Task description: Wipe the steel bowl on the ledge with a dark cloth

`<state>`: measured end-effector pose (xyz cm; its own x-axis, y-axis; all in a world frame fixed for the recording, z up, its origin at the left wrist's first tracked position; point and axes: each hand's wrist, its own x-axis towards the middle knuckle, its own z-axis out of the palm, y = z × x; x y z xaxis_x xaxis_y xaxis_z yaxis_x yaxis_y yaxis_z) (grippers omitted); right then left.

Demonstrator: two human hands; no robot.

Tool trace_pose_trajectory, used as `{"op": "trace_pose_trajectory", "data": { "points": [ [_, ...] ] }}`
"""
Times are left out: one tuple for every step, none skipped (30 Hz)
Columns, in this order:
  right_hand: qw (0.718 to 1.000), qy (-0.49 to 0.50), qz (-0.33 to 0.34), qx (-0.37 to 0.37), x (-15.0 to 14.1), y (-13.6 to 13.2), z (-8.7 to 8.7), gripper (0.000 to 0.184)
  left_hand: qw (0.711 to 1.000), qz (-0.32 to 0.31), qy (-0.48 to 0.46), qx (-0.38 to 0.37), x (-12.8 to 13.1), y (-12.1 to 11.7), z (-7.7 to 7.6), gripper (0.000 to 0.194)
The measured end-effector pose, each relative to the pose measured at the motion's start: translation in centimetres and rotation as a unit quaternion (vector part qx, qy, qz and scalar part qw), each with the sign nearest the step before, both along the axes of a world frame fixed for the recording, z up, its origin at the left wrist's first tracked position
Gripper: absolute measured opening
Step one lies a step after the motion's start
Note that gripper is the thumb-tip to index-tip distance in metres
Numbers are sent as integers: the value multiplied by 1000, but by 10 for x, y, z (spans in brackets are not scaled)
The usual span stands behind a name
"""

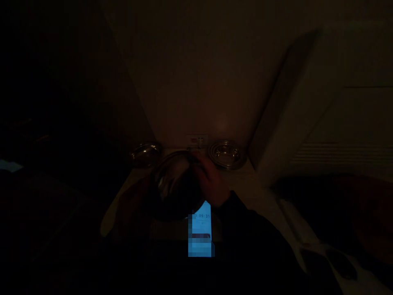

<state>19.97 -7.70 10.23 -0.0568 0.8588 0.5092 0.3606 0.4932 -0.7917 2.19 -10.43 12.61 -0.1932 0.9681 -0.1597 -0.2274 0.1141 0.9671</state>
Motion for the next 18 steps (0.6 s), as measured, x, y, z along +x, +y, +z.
{"op": "trace_pose_trajectory", "data": {
  "points": [
    [1000, -17, 13, 20, -1, -1, 1, 35, 1000, -4, 1, -4, 0, -1, 1, 26],
    [998, -31, 27, 37, -1, -1, 2, 34, 1000, -4, 0, -8, 0, -1, 1, 26],
    [998, -37, 37, 44, -1, -1, 3, 34, 1000, -3, 1, -10, 0, -1, 1, 27],
    [998, -32, 39, 36, -2, 0, 4, 33, 1000, 0, 4, -9, 0, -1, 1, 27],
    [999, -21, 34, 17, -2, 1, 4, 33, 1000, 3, 7, -8, 0, -1, 0, 28],
    [1000, -7, 24, -2, -3, 1, 4, 34, 1000, 9, 10, -5, 0, -1, 0, 29],
    [1000, 0, 14, -15, -3, 1, 5, 35, 1000, 8, 13, -3, 1, -1, -1, 30],
    [1000, -2, 9, -15, -4, 1, 5, 37, 1000, 6, 16, -1, 1, 0, -1, 30],
    [1000, -14, 13, -3, -5, 0, 5, 39, 1000, 5, 17, -1, 1, 0, -1, 31],
    [999, -32, 26, 16, -6, -1, 5, 41, 1000, 9, 18, -3, 1, 0, -1, 31],
    [997, -49, 44, 34, -6, -1, 5, 43, 1000, 15, 22, -6, 0, 0, 0, 31],
    [996, -58, 60, 42, -5, 0, 4, 45, 999, 24, 24, -7, 0, -1, 0, 30],
    [995, -57, 71, 35, -4, 1, 2, 47, 999, 29, 24, -7, -1, -1, 0, 30],
    [996, -48, 76, 18, -2, 4, 1, 48, 999, 33, 22, -10, -1, -1, 0, 30],
    [997, -34, 74, -5, 0, 6, -1, 50, 999, 34, 18, -11, -2, 0, 0, 30],
    [997, -22, 67, -24, 1, 8, -3, 50, 999, 35, 14, -9, -3, 0, -1, 30],
    [998, -19, 59, -32, 1, 10, -4, 51, 999, 31, 9, -4, -3, 1, -3, 30],
    [998, -28, 57, -23, -1, 10, -4, 51, 1000, 26, 8, -2, -3, 1, -4, 30]
  ]
}}
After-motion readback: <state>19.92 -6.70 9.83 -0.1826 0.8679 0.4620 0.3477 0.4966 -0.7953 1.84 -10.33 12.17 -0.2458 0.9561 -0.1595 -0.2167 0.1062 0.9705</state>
